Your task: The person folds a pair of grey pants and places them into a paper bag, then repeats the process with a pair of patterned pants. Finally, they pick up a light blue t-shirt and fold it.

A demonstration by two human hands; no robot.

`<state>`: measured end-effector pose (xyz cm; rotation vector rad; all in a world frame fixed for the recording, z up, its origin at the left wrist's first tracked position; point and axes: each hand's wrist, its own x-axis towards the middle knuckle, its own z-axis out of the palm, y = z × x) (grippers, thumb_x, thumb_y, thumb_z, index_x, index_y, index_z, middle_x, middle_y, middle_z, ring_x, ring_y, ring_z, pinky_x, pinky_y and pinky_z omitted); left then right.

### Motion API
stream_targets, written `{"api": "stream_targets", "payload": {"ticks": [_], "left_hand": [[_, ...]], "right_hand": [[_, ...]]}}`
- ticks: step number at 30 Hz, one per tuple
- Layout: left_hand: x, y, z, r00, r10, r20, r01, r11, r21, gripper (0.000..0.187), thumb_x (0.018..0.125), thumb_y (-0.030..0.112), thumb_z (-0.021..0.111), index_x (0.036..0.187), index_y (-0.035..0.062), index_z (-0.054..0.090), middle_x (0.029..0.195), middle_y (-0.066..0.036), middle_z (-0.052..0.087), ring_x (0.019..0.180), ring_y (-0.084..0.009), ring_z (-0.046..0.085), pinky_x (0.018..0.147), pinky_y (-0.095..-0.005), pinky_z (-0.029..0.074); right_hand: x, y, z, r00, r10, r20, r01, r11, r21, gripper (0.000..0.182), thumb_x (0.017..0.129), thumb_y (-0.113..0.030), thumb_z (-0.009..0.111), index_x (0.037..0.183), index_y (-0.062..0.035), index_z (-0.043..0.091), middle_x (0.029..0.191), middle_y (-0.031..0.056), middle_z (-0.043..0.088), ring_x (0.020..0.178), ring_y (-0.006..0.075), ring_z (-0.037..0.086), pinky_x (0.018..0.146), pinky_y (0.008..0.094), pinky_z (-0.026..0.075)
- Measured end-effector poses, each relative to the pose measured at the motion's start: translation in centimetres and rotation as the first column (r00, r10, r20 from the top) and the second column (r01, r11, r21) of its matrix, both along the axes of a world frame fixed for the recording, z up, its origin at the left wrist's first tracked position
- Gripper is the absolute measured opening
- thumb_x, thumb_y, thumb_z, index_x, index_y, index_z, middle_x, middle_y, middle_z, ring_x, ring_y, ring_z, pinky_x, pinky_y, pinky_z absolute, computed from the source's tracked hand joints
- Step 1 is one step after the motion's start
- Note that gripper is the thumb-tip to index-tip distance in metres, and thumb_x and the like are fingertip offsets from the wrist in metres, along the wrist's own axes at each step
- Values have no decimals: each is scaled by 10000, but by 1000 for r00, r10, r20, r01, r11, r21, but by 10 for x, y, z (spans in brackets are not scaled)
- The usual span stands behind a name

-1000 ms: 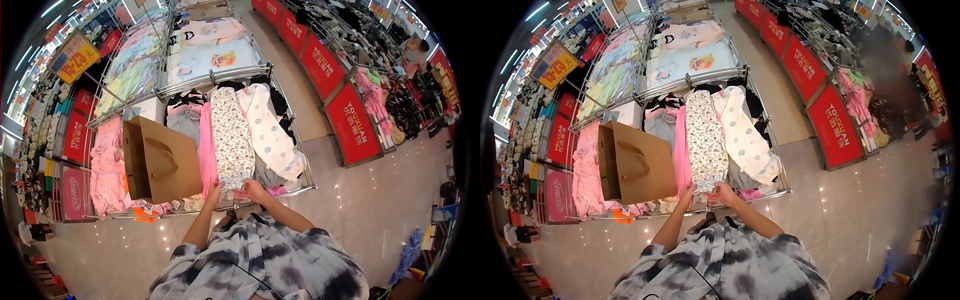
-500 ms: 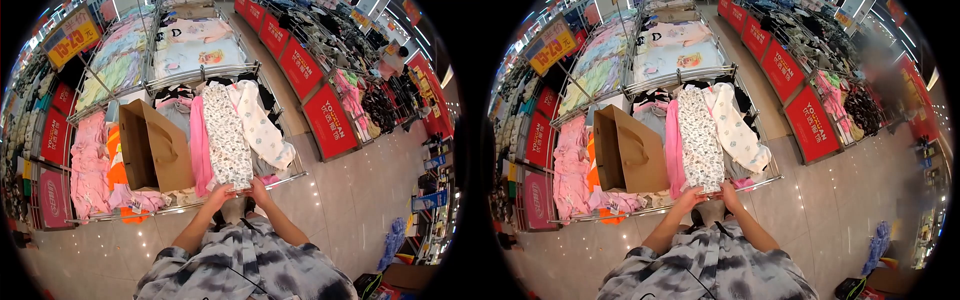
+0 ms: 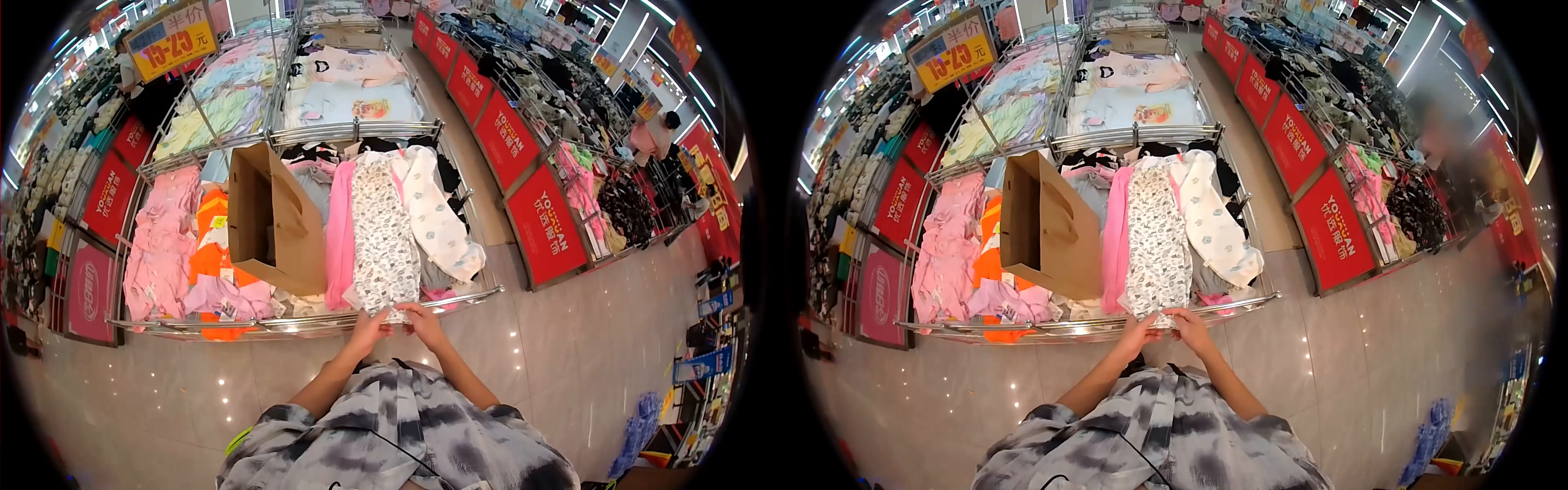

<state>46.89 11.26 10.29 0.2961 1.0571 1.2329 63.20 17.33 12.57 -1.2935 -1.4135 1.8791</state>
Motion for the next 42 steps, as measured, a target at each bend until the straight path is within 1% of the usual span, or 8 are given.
{"api": "stream_targets", "payload": {"ticks": [9, 14, 23, 26, 35, 38, 41, 42], "left_hand": [[69, -39, 49, 884, 254, -393, -167, 956, 243, 737, 878, 144, 643, 1420, 64, 150, 1046, -136, 592, 640, -140, 606, 507, -257, 517], [85, -69, 51, 907, 16, -420, 58, 985, 161, 355, 874, 87, 667, 1209, 24, 567, 1088, -38, 593, 805, -71, 571, 651, -231, 516], [131, -117, 30, 839, 150, -522, 43, 940, 338, 305, 884, 84, 645, 1171, 20, 563, 894, -51, 636, 790, -101, 598, 702, -248, 488], [129, -113, 35, 786, 178, -592, 35, 943, 330, 307, 876, 131, 664, 1148, 16, 579, 832, -62, 624, 718, -125, 592, 673, -261, 480], [84, -44, 88, 139, 282, -949, 252, 917, 309, 238, 822, 180, 705, 982, 11, 660, 965, -87, 607, 890, -243, 559, 652, -297, 468], [66, -4, 108, 169, 404, -899, 194, 881, 432, 246, 820, 181, 705, 985, 5, 660, 1086, -105, 575, 968, -267, 538, 690, -302, 471], [37, 48, 75, 276, 459, -844, 209, 829, 519, 254, 838, 176, 688, 1012, -4, 646, 1146, -118, 551, 963, -235, 552, 722, -274, 473], [34, 61, 65, 571, 300, -764, 47, 917, 395, 261, 890, 171, 639, 1075, -12, 614, 1120, -99, 584, 947, -166, 565, 774, -259, 470]], "right_hand": [[78, -31, 33, 934, 39, -354, -105, 980, -170, 304, 895, -74, 474, 1167, -30, 603, 984, 86, 625, 848, 173, 597, 756, 298, 486], [116, -58, 21, 873, 202, -444, -200, 978, 54, 319, 883, 4, 550, 1200, -27, 571, 1035, 65, 636, 904, 146, 613, 774, 282, 485], [147, -70, 14, 943, 189, -274, -163, 980, 114, 236, 880, -19, 635, 1115, -14, 614, 1046, 69, 653, 916, 119, 614, 815, 254, 485], [152, -65, 35, 966, 234, 110, -258, 904, 340, 211, 824, -66, 711, 1023, -13, 662, 1031, 83, 648, 935, 150, 603, 823, 282, 474], [112, 8, 65, 997, 59, 58, -77, 401, 913, 202, 767, -81, 753, 897, 12, 630, 921, 90, 617, 881, 178, 560, 743, 303, 445], [94, 41, 56, 986, 105, 130, -161, 800, 578, 175, 819, -104, 720, 932, -2, 632, 840, 88, 622, 815, 156, 580, 722, 291, 459], [52, 81, 41, 998, 51, -26, -33, 888, 459, 139, 887, -113, 657, 947, 5, 612, 850, 43, 649, 792, 63, 551, 689, 230, 466], [38, 97, 32, 998, 68, -5, -56, 846, 530, 175, 921, -135, 615, 992, 21, 584, 851, 38, 644, 788, 51, 545, 670, 217, 456]]}}
